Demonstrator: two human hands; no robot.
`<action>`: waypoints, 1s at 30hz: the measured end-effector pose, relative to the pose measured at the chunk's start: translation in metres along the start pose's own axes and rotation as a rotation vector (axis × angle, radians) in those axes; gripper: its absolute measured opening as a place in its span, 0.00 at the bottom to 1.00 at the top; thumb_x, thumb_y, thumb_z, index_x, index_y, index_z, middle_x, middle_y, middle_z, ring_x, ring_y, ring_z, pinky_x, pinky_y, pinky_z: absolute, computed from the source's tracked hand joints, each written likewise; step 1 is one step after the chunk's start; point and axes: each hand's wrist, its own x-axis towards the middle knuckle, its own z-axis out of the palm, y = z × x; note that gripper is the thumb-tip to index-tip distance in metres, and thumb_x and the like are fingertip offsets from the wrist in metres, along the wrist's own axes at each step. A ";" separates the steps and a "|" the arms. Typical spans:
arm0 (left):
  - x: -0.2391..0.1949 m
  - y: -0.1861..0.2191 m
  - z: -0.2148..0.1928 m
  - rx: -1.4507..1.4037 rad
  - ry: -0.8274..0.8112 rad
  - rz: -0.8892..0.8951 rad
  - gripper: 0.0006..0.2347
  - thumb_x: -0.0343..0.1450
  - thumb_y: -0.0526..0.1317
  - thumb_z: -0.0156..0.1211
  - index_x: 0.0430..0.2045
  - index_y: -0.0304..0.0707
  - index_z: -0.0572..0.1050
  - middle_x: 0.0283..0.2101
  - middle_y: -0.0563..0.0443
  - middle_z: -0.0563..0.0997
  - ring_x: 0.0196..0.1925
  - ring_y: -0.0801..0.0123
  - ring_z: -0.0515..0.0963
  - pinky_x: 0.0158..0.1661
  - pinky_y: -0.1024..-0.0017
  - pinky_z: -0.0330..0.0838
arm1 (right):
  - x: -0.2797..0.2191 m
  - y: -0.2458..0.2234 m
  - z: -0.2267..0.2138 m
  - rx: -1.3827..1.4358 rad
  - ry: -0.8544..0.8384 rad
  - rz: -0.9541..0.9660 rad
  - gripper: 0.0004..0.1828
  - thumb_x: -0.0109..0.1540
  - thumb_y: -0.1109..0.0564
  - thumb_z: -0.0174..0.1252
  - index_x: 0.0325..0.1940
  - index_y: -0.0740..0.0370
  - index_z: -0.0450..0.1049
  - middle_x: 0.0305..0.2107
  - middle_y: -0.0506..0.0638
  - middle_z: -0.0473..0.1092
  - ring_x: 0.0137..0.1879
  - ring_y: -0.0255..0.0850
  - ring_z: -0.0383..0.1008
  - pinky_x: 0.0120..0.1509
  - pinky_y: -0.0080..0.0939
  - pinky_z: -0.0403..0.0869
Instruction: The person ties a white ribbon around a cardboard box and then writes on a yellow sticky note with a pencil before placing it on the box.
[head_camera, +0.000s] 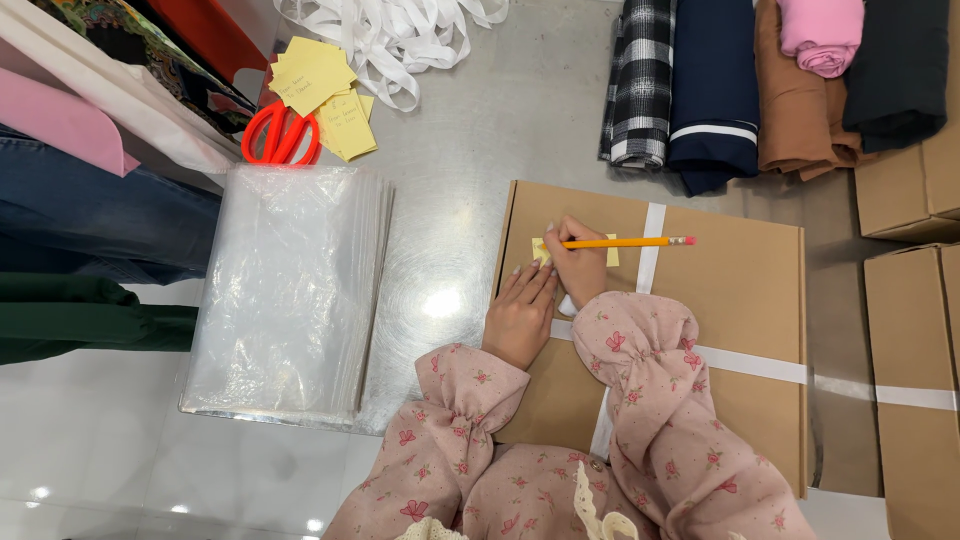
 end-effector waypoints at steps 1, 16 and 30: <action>0.000 0.000 0.000 0.001 0.000 0.000 0.14 0.70 0.36 0.60 0.50 0.40 0.79 0.58 0.48 0.80 0.64 0.60 0.75 0.65 0.62 0.66 | -0.001 -0.001 0.000 0.001 0.000 0.000 0.19 0.58 0.64 0.59 0.18 0.58 0.58 0.12 0.49 0.55 0.24 0.35 0.56 0.29 0.35 0.58; -0.001 -0.001 0.001 -0.008 -0.005 -0.003 0.15 0.70 0.36 0.60 0.52 0.40 0.78 0.58 0.49 0.80 0.64 0.61 0.75 0.65 0.63 0.65 | -0.003 0.005 0.001 0.025 0.057 0.004 0.19 0.57 0.64 0.58 0.17 0.56 0.56 0.12 0.45 0.55 0.25 0.33 0.55 0.28 0.34 0.57; -0.002 -0.001 0.001 -0.022 -0.012 -0.006 0.16 0.70 0.35 0.60 0.52 0.40 0.78 0.59 0.48 0.79 0.64 0.60 0.75 0.65 0.62 0.65 | -0.003 -0.005 -0.003 0.001 0.093 0.050 0.18 0.59 0.63 0.57 0.18 0.57 0.58 0.13 0.45 0.55 0.25 0.33 0.55 0.29 0.33 0.56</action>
